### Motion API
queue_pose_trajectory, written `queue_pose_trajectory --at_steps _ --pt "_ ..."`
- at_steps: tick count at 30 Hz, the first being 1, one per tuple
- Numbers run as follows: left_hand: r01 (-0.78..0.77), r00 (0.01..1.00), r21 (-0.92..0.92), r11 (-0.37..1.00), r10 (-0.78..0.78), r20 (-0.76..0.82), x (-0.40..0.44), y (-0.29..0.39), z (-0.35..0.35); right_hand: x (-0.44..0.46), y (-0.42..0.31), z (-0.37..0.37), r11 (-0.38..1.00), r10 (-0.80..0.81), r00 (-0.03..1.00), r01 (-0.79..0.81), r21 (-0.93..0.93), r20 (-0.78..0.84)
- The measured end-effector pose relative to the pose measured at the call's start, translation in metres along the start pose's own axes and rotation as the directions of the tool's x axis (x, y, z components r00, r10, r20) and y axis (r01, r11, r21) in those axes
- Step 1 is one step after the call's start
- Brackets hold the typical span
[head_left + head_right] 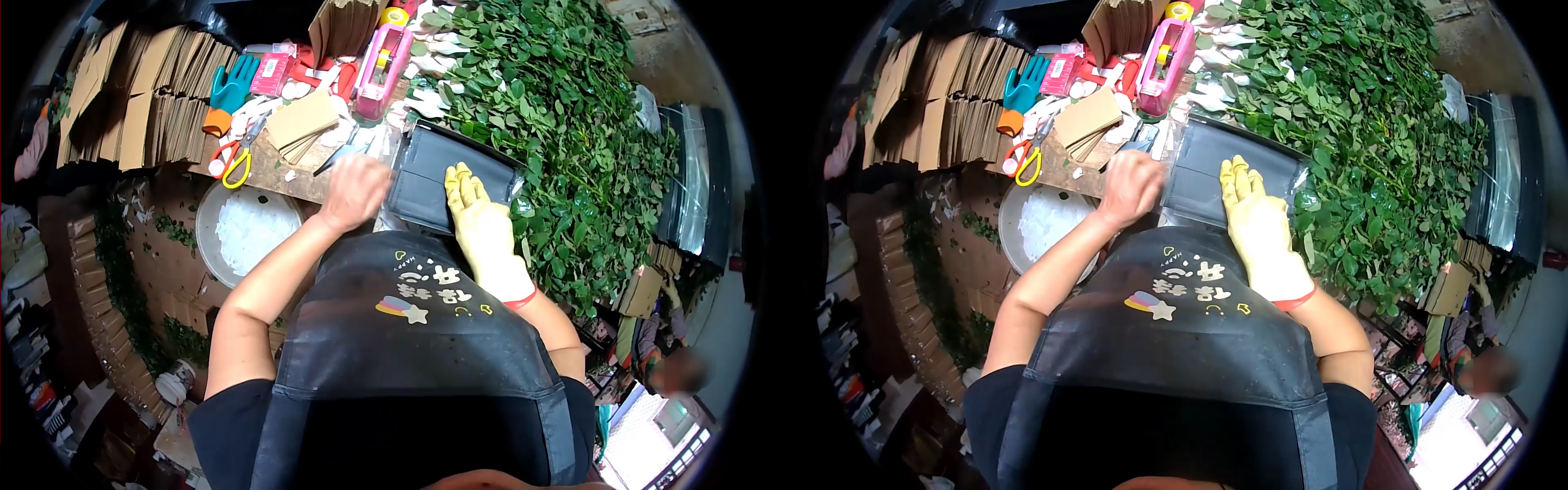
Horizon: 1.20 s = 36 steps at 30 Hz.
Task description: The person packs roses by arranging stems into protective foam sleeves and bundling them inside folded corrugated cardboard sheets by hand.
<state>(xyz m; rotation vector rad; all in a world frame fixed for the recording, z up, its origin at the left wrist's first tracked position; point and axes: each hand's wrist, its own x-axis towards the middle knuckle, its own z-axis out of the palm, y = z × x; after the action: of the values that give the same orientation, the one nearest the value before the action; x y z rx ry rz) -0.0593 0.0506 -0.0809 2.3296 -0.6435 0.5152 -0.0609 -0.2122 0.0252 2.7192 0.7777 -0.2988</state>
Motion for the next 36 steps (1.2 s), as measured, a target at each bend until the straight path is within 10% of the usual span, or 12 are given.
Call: queue_pose_trajectory --at_steps 2,8,10,12,19,30,34,36 --pt "0.263 0.961 0.296 0.918 -0.276 0.002 -0.009 -0.006 0.004 0.000 -0.001 0.003 1.000 0.001 1.000 -0.001 -0.006 0.008" --pt "0.421 0.609 0.498 0.758 -0.644 0.464 -0.014 -0.046 0.020 0.000 -0.001 0.006 0.996 0.013 0.999 -0.016 0.083 0.033" --pt "0.568 0.619 0.359 0.741 -0.672 0.406 0.002 -0.035 0.004 -0.001 0.001 0.006 0.996 0.012 0.999 -0.016 0.092 0.048" --pt "0.919 0.265 0.028 0.394 -0.667 0.696 0.028 -0.030 -0.027 0.000 0.000 0.007 0.996 0.019 0.998 -0.024 0.088 0.066" --pt "0.719 0.628 -0.367 0.590 -0.324 0.708 0.041 -0.004 -0.062 0.001 -0.007 -0.007 0.998 0.062 0.997 -0.063 0.014 0.050" --pt "0.457 0.448 0.284 0.843 -0.494 0.745 0.072 0.002 -0.069 0.002 -0.010 -0.007 0.997 0.075 0.995 -0.074 -0.021 0.071" --pt "0.798 0.460 -0.256 0.545 -0.277 0.844 0.051 -0.015 -0.072 0.001 -0.008 -0.007 0.998 0.070 0.997 -0.070 0.003 0.041" --pt "0.680 0.532 -0.144 0.719 -0.349 0.772 0.042 -0.020 -0.079 0.001 -0.007 -0.002 0.998 0.057 0.998 -0.057 -0.001 0.006"
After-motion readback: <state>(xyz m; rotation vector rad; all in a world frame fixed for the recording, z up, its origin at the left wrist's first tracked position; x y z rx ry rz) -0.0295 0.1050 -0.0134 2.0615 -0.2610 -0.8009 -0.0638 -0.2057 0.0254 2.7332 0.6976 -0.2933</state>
